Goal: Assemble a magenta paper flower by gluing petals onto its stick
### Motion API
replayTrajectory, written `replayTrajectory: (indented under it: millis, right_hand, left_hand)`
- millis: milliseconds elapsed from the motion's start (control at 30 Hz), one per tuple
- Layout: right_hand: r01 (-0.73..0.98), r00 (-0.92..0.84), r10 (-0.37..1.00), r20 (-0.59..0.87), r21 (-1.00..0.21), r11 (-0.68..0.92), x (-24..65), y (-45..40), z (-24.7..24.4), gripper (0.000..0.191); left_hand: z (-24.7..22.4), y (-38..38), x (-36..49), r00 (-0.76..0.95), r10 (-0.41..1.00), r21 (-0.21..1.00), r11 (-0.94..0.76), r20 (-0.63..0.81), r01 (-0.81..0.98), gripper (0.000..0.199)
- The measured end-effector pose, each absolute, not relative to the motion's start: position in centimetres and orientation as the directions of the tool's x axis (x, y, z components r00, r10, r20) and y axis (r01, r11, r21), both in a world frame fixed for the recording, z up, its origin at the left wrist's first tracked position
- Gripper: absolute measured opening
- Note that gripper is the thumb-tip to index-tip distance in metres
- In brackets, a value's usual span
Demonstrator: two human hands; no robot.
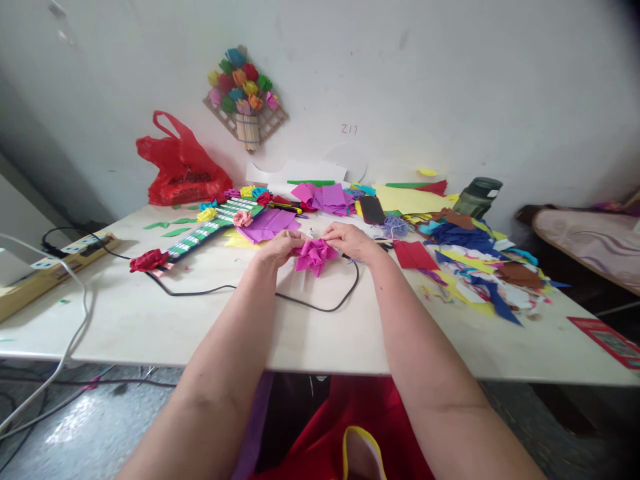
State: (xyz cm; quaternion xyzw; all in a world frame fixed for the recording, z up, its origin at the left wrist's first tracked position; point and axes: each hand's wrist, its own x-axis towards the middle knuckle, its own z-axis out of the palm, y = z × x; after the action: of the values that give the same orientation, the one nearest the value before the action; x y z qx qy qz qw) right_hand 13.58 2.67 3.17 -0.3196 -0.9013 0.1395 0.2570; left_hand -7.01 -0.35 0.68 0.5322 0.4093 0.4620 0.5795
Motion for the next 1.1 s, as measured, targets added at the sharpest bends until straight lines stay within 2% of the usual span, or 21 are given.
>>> replayTrajectory:
  millis: [167,367,433,633,1100]
  right_hand:
    - [0.513,-0.644,0.643,0.415,-0.389,0.765,13.5,2.6,3.2,0.020]
    - [0.535,-0.612,0.639,0.466,-0.350,0.769,13.5,2.5,3.3,0.019]
    - [0.555,-0.595,0.647,0.476,-0.339,0.760,13.5,2.6,3.3,0.019]
    - [0.572,-0.569,0.664,0.485,-0.347,0.744,13.5,2.7,3.2,0.021]
    - [0.618,-0.576,0.671,0.467,-0.288,0.731,13.2,1.8,3.9,0.024]
  left_hand:
    - [0.6,-0.3,-6.9,0.230,0.973,0.990,0.023,0.011,-0.142,0.009]
    - [1.0,-0.3,-6.5,0.166,0.985,0.948,0.084,-0.034,-0.306,0.034]
    - [1.1,-0.4,-6.5,0.161,0.987,0.946,0.073,-0.022,-0.316,0.030]
    - [1.4,-0.8,-6.7,0.253,0.967,0.975,0.015,0.043,-0.222,0.027]
    - [1.6,-0.7,-5.8,0.112,0.986,0.991,-0.115,0.121,-0.062,0.027]
